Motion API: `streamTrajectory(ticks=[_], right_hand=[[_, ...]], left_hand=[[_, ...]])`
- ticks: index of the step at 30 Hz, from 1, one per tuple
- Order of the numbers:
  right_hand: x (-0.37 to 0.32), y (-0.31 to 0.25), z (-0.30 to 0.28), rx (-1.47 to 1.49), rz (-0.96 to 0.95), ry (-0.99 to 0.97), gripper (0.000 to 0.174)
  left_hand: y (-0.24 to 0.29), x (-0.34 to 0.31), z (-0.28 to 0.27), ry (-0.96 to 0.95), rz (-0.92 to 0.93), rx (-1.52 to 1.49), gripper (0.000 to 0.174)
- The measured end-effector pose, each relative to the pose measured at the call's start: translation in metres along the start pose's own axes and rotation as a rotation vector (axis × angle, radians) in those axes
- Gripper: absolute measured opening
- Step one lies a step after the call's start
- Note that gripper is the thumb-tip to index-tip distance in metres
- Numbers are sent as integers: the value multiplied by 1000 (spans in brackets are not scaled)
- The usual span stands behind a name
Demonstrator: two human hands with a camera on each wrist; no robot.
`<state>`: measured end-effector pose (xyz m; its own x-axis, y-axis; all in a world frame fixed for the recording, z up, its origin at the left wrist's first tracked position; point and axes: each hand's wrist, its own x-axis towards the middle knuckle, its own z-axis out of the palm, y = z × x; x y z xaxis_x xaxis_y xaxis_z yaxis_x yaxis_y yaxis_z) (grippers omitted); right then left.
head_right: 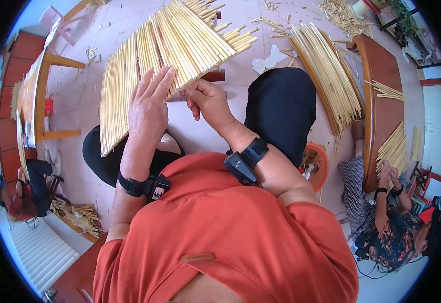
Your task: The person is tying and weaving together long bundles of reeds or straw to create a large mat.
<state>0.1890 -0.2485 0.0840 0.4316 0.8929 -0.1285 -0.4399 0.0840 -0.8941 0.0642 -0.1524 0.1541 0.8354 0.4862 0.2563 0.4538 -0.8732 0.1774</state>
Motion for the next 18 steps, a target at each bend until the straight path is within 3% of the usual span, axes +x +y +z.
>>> streamTrajectory(ticks=[10, 18], right_hand=[[1, -2, 6, -24, -13, 38, 11], [5, -12, 8, -5, -26, 3, 6]], left_hand=[[5, -5, 3, 60, 10, 87, 58], [0, -10, 12, 123, 11, -10, 53]])
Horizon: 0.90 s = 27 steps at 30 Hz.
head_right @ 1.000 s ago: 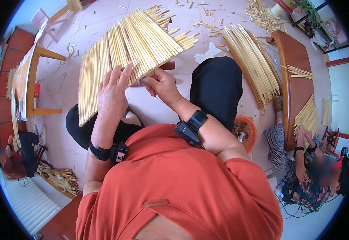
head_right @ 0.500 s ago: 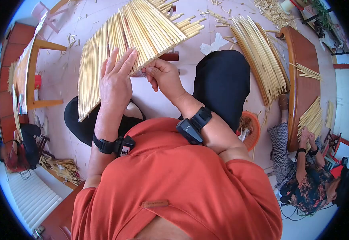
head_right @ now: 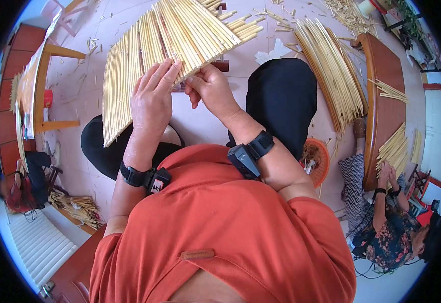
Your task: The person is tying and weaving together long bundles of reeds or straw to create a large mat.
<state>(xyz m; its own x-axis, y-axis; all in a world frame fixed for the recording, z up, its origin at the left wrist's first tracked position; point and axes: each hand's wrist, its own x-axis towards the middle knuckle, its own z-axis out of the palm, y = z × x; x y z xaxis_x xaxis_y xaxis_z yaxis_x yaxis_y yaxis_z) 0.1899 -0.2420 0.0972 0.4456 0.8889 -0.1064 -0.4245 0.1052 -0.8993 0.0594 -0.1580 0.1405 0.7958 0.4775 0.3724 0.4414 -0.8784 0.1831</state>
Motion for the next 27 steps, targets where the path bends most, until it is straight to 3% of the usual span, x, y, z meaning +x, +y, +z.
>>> streamTrajectory(ticks=[11, 24, 27], right_hand=[[-1, 8, -2, -15, -39, 44, 14], [-1, 4, -16, 186, -64, -95, 22], [0, -5, -29, 34, 106, -153, 37]], left_hand=[[0, -4, 11, -11, -3, -12, 51], [-1, -3, 19, 33, 54, 20, 48], [0, -4, 17, -10, 58, 42, 50]])
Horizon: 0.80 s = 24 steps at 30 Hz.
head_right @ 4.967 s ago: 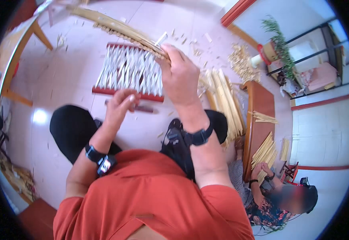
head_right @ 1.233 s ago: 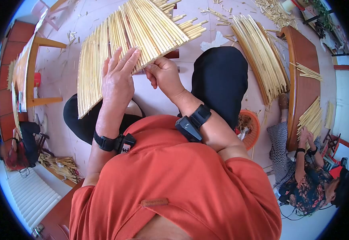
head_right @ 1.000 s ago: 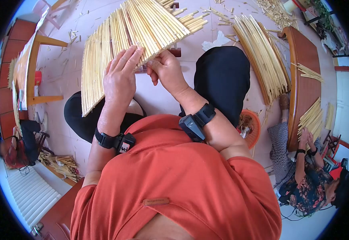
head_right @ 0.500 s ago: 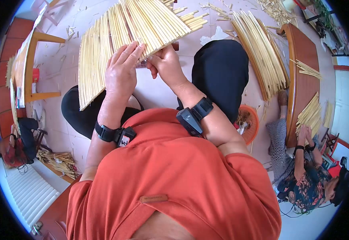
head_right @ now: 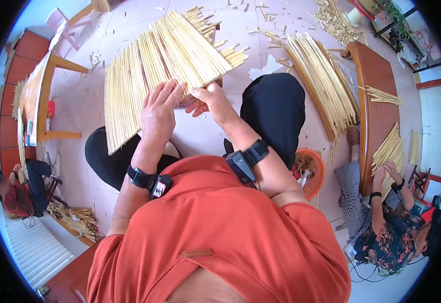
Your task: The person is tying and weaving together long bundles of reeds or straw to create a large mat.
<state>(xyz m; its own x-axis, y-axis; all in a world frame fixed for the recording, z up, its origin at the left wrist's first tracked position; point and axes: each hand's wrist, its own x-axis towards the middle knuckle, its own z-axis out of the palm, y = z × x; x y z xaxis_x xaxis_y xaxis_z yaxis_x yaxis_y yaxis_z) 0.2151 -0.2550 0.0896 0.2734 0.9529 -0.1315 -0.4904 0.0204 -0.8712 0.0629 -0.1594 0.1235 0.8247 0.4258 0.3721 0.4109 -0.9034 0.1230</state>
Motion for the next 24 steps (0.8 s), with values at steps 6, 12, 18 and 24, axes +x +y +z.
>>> streamTrajectory(ticks=[6, 12, 18, 24], right_hand=[[4, 13, 2, 434, -84, 232, 37], [3, 48, -10, 639, -21, 244, 33], [9, 83, -31, 463, 359, 295, 33], [-9, 35, -32, -645, 576, 182, 33]], left_hand=[[1, -11, 6, -70, 46, 32, 55], [-25, -15, 29, -95, 159, 51, 58], [-53, -28, 69, -180, 141, 26, 61], [-52, -46, 65, -48, -15, -134, 53]])
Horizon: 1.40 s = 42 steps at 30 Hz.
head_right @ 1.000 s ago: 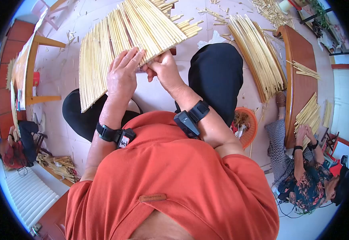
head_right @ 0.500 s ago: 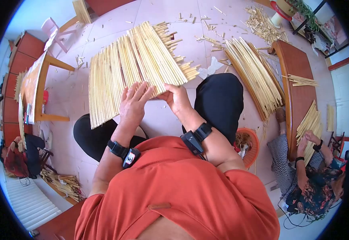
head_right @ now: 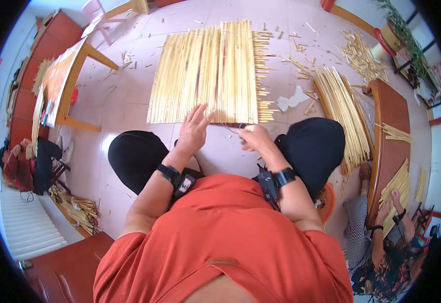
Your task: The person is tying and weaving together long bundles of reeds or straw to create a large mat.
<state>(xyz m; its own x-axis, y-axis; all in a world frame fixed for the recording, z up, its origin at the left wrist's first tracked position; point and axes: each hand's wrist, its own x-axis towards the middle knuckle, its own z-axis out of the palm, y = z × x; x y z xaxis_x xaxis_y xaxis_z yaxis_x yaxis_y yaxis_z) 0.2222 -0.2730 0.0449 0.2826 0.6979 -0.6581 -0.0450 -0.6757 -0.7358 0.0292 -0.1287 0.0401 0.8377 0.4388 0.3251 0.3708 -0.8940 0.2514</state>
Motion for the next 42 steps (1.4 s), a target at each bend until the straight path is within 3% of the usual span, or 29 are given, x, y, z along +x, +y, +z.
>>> streamTrajectory(ticks=[1, 2, 3, 4, 5, 6, 7, 8, 9, 11, 12, 13, 16, 22, 31, 37, 41, 42], right_hand=[[-10, -8, -4, -243, -32, 57, 28], [-14, -10, -7, -252, -37, 50, 28], [-18, -12, -10, -285, -144, 168, 24], [-20, -14, -11, -318, -252, 287, 21], [-17, -14, -8, -328, -250, 287, 21], [-16, -16, -3, -338, -533, 468, 15], [-16, -21, 1, -345, -821, 649, 13], [-18, -26, 3, -328, -788, 614, 16], [-14, -27, 6, -343, -792, 624, 16], [0, -26, 7, -526, -999, 676, 21], [2, -27, 9, -597, -956, 629, 24], [7, -27, 11, -615, -971, 640, 24], [19, -28, 26, -814, -977, 630, 21], [33, -31, 44, -791, -1003, 613, 13], [43, -32, 49, -807, -1136, 688, 9], [57, -29, 54, -783, -1259, 702, 8], [45, -36, 58, -779, -1224, 688, 4], [45, -37, 58, -771, -1235, 678, 4]], left_hand=[[3, -5, -8, 78, -61, -164, 45], [6, -12, -19, 55, -112, -211, 31], [5, -18, -20, 63, -118, -211, 31], [2, -22, -18, -204, -371, -474, 24], [1, -26, -15, -477, -620, -737, 21], [1, -27, -11, -472, -620, -747, 21], [0, -27, -6, -568, -837, -1050, 23], [1, -25, 0, -663, -1049, -1356, 26], [5, -24, 7, -660, -1033, -1369, 26], [12, -19, 25, -289, -1100, -1831, 28], [11, -15, 36, -205, -1153, -2016, 23], [12, -11, 44, -198, -1125, -2032, 23], [20, 2, 56, 101, -1171, -2135, 18], [29, 9, 48, 211, -1148, -2049, 17], [28, 14, 53, 146, -1181, -2043, 9], [22, 8, 95, 154, -1151, -1989, 13], [31, 13, 64, 284, -1183, -2003, 11], [32, 15, 61, 231, -1196, -1968, 11]])
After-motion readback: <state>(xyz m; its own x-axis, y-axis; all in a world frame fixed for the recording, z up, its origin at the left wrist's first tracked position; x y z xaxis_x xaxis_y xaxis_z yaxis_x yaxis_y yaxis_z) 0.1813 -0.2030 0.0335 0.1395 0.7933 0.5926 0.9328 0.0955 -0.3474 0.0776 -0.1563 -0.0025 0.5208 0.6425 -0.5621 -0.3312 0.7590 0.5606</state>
